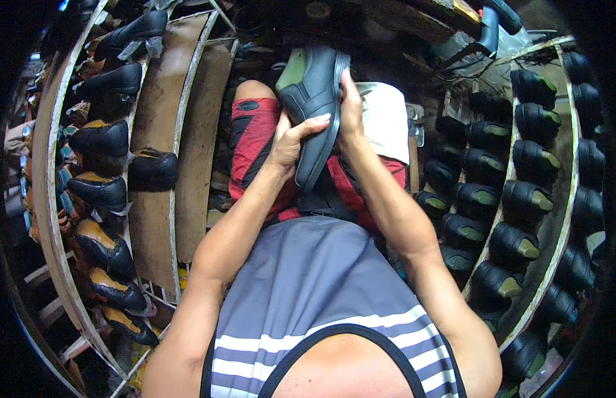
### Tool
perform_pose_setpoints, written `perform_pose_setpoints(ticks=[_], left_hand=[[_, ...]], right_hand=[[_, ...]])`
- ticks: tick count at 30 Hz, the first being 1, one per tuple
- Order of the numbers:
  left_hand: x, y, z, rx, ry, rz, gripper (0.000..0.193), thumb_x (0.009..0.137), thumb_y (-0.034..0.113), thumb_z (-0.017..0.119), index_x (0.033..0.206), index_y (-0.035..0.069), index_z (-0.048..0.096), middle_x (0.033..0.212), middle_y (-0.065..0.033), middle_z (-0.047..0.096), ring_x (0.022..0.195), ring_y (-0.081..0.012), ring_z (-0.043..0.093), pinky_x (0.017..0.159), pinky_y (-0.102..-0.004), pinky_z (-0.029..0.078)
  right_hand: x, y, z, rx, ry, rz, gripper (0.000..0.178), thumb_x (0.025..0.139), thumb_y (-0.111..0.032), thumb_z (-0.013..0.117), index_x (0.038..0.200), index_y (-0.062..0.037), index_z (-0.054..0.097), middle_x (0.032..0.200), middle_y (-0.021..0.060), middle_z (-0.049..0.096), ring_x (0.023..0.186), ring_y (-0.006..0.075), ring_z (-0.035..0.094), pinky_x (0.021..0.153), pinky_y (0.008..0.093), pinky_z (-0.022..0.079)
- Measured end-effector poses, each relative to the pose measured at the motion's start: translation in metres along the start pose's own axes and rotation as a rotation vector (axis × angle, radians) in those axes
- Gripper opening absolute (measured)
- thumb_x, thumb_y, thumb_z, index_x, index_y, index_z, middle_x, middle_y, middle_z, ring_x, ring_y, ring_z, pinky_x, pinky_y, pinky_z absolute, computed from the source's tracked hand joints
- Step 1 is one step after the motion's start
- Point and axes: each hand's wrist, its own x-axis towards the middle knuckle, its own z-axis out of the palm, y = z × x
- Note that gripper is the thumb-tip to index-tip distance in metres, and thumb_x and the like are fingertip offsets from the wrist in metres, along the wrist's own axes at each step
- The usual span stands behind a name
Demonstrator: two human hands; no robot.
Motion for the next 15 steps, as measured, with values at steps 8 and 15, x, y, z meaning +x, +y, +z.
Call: perform_pose_setpoints(ticks=[8, 15], left_hand=[[0.040, -0.092, -0.040, 0.152, 0.256, -0.147, 0.065, 0.087, 0.018, 0.082, 0.143, -0.002, 0.056, 0.125, -0.0122, 0.072, 0.105, -0.0225, 0.073, 0.096, -0.0372, 0.060], [0.059, -0.106, -0.041, 0.167, 0.334, -0.285, 0.046, 0.087, 0.035, 0.084, 0.112, -0.003, 0.075, 0.101, -0.0139, 0.076, 0.085, -0.0213, 0.073, 0.081, -0.0350, 0.060]], right_hand=[[-0.029, 0.080, -0.064, 0.164, 0.221, 0.021, 0.066, 0.111, -0.055, 0.052, 0.147, 0.0000, 0.059, 0.139, 0.0161, 0.067, 0.123, 0.0257, 0.068, 0.106, 0.0412, 0.056], [-0.007, 0.079, -0.058, -0.262, 0.569, -0.138, 0.060, 0.105, -0.048, 0.068, 0.143, -0.0021, 0.063, 0.134, 0.0086, 0.066, 0.116, 0.0207, 0.060, 0.108, 0.0333, 0.046]])
